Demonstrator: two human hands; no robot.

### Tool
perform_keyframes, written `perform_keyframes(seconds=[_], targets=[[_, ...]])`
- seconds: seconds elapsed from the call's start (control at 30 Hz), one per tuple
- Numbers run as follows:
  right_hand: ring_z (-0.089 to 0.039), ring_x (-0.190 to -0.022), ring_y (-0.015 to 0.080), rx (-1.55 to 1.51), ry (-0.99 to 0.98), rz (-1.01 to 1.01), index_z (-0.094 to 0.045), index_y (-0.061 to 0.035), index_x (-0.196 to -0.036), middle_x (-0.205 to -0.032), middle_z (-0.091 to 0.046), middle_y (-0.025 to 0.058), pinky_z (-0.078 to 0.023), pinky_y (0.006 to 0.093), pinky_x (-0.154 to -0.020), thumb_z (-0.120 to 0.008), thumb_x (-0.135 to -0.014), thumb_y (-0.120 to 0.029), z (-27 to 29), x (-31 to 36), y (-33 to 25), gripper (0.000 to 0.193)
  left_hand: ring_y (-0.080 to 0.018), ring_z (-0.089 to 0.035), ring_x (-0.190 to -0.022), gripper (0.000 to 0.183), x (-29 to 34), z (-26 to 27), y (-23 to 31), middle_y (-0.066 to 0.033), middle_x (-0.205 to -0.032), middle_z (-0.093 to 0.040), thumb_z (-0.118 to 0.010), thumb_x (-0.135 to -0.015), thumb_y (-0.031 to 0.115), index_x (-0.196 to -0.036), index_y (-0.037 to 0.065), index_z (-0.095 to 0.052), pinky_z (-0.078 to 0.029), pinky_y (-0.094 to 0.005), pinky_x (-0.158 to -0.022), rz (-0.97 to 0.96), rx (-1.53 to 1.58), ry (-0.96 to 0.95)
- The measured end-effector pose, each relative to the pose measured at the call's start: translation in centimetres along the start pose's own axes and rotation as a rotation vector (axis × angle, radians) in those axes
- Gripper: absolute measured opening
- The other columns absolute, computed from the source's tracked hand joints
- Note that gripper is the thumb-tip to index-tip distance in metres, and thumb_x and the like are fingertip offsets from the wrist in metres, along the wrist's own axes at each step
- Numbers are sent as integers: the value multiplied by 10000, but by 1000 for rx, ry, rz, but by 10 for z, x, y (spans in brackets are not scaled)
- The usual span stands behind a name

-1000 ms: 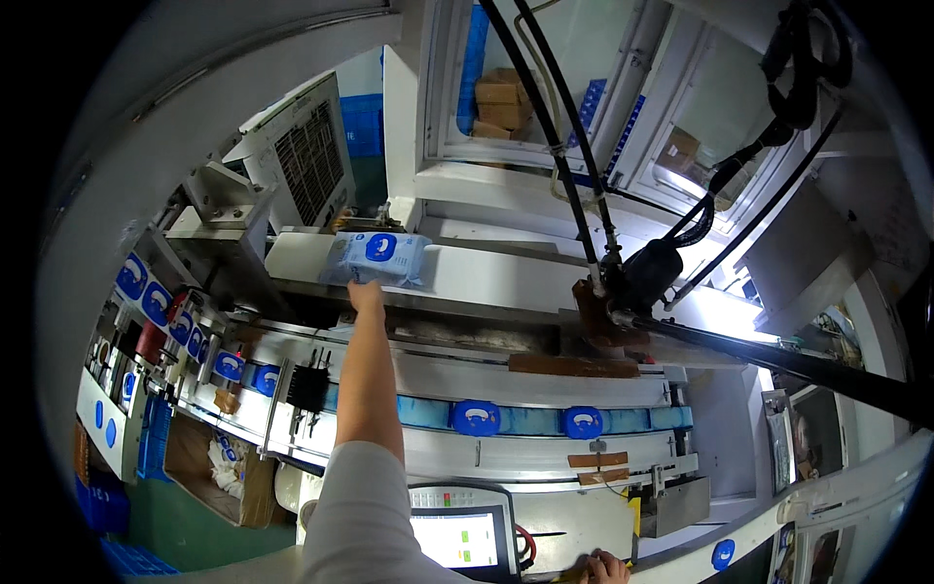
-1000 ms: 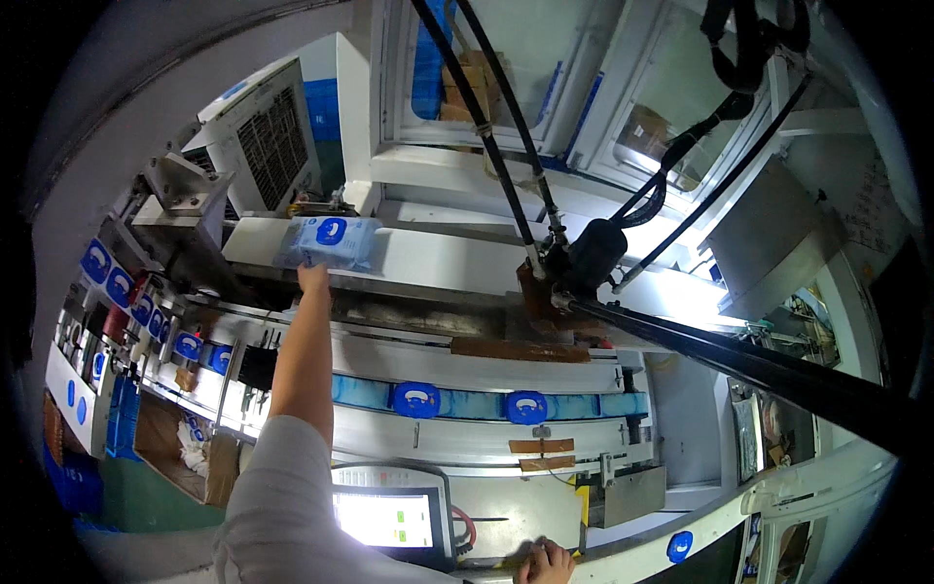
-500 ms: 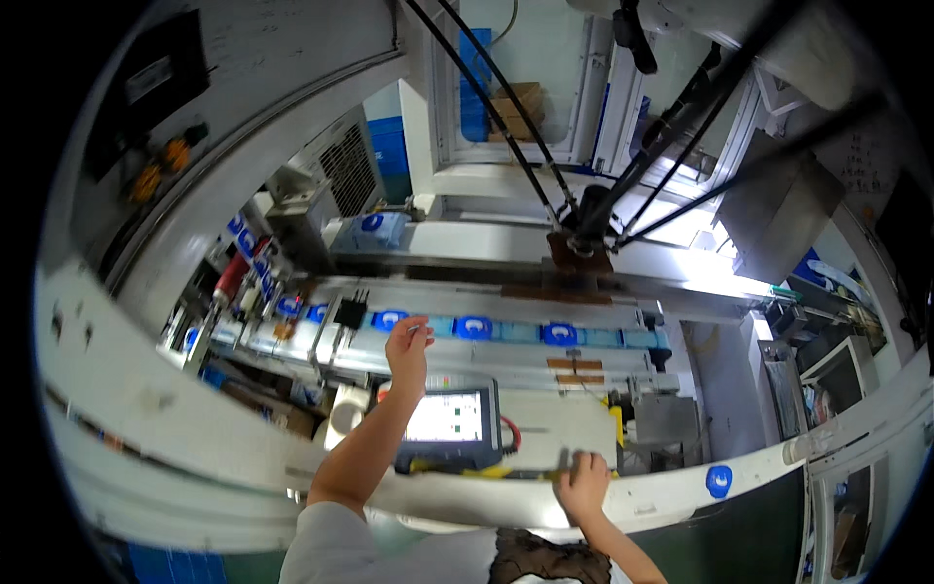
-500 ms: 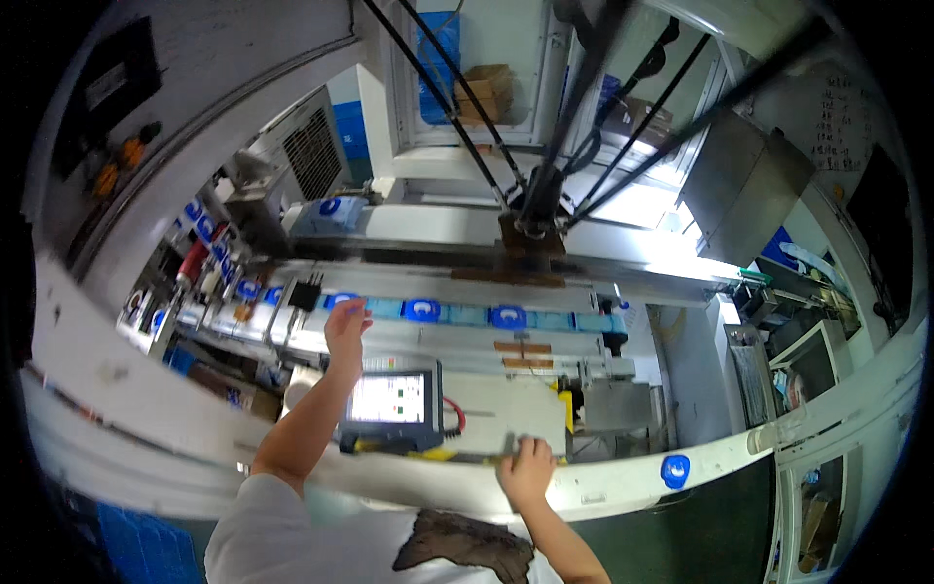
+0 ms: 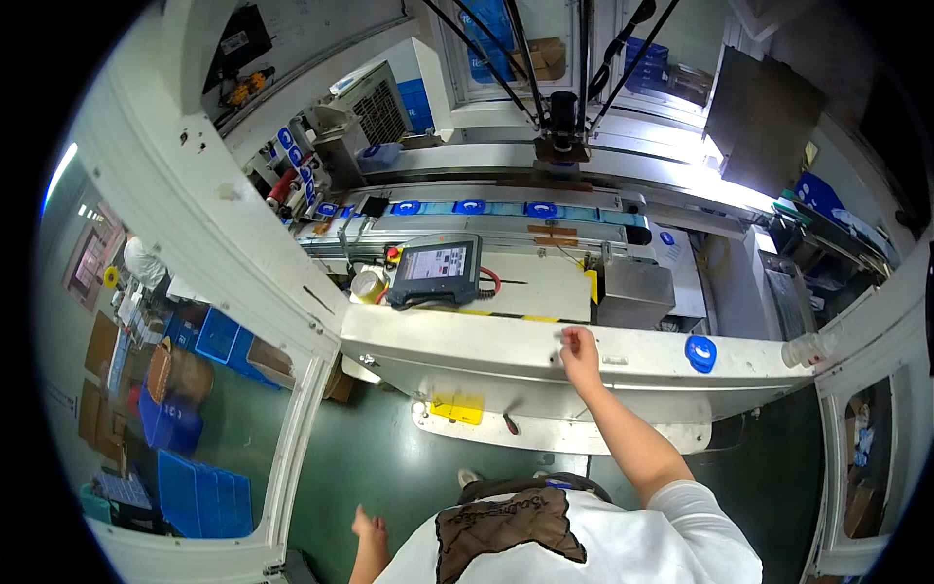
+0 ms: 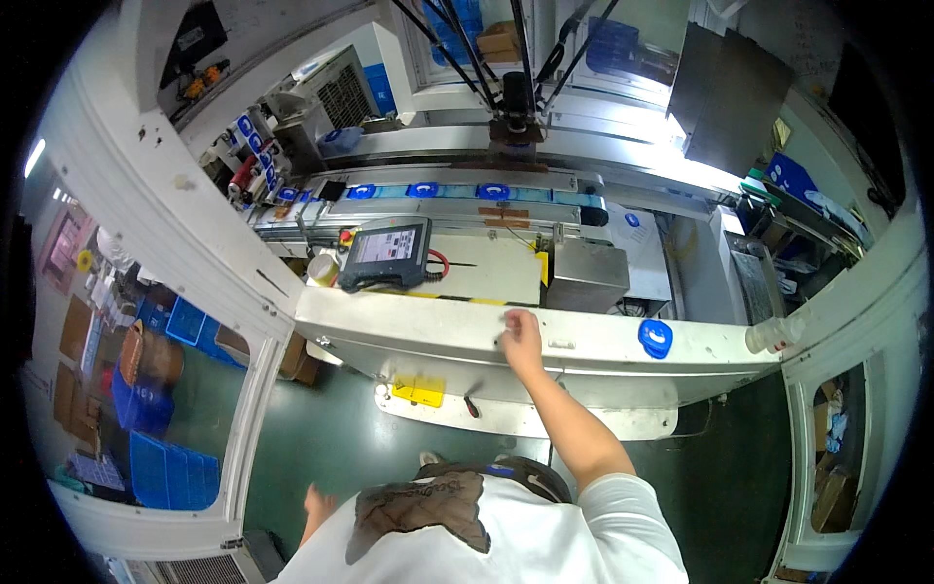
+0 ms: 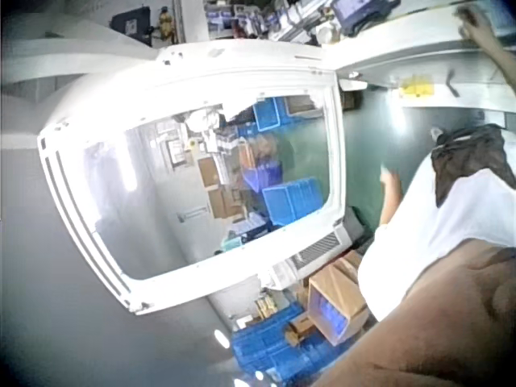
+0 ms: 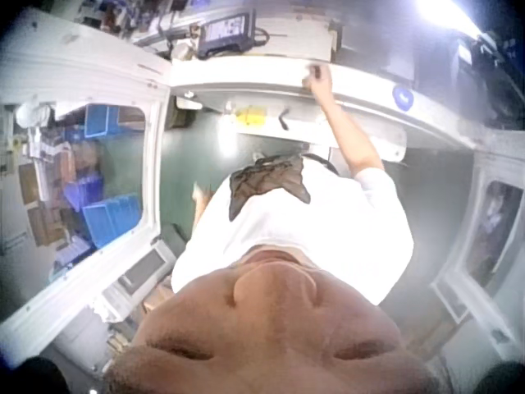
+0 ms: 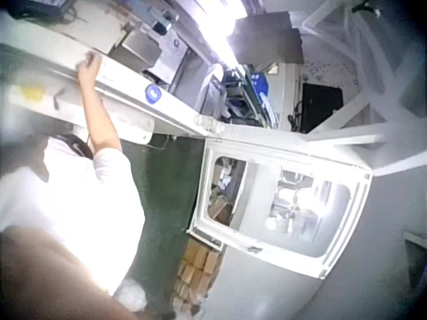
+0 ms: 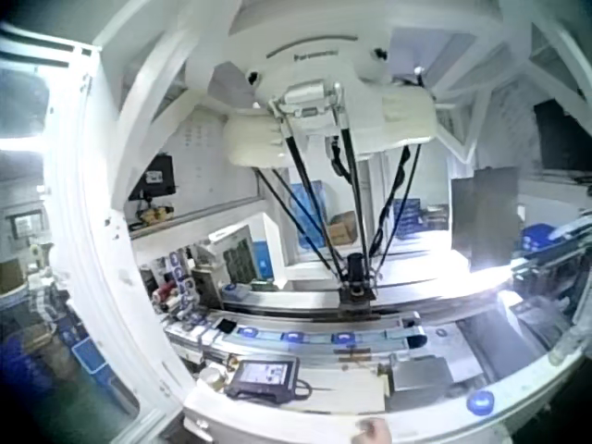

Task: The person assembles and packages wet wipe containers by hand and using industrial machinery. They retrieve a plastic lid, place it onto a soft package of wet wipes on a conveyor, and then monitor the automated robotic arm as it processes the items before interacting with a control panel.

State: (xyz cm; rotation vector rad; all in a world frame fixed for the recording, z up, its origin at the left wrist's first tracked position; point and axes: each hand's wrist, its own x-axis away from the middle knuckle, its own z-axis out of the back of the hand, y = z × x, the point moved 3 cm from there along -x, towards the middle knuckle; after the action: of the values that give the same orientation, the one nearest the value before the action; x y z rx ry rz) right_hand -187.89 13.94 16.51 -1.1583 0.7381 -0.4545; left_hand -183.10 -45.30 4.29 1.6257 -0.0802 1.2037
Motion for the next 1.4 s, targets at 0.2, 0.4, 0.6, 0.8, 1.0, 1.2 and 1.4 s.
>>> perform_keyframes(seconds=[0.2,0.4,0.6,0.8,1.0,1.2,1.4], targets=[[-551,-680,115,-19,-14,-78,-549,-37,-953,-786,-579,44,-457,229,-602,-495,-789,37,81,107,24,187,-237,-528,-608,562,5,111,11,-79,-908,-605,-460,-815,578,-1014,62,-559,-432,-304,-487,81,208,542],[-550,-662,131,-29,93,-486,-536,-21,-942,-787,-586,66,-442,244,-585,-495,-800,-50,118,218,40,150,-241,-543,-643,721,-13,184,47,-120,-901,-599,-402,-832,637,-1039,-45,-511,-444,-329,-518,-252,208,620],[-512,-558,122,-30,259,-822,-519,-69,-878,-660,-531,36,-396,236,-457,-496,-824,-90,183,314,58,63,-227,-486,-935,840,12,222,118,-159,-1194,-466,-290,-845,671,-1251,-57,-397,-425,-349,-713,-603,509,543],[-509,-515,161,28,798,-1019,-547,-43,-865,-636,-521,45,-394,309,-424,-519,-807,-143,323,406,79,119,-335,-322,-1256,857,91,206,206,-197,-1384,-306,-232,-864,657,-1349,-49,-262,-248,-411,-1050,-822,578,41],[-587,-819,273,-28,1378,-1004,-589,87,-1012,-942,-614,149,-469,383,-753,-581,-746,-282,471,492,82,455,-333,-459,-1135,715,36,231,185,-236,-1291,-414,-325,-927,508,-1282,-112,-344,-370,-393,-968,-1022,353,53],[-519,-1069,346,-5,1820,-768,-503,84,-1149,-1195,-508,243,-421,403,-920,-604,-745,-495,615,522,6,713,-330,-538,-981,648,113,198,134,-272,-1125,-532,-337,-941,458,-1158,-137,-473,-424,-373,-881,-1099,195,365],[-399,-1199,366,100,2211,-323,-456,5,-1239,-1307,-402,242,-315,414,-1012,-594,-724,-556,755,554,-89,775,-329,-544,-912,602,162,164,57,-277,-1051,-552,-344,-947,436,-1103,-125,-496,-424,-389,-837,-1167,96,247]])
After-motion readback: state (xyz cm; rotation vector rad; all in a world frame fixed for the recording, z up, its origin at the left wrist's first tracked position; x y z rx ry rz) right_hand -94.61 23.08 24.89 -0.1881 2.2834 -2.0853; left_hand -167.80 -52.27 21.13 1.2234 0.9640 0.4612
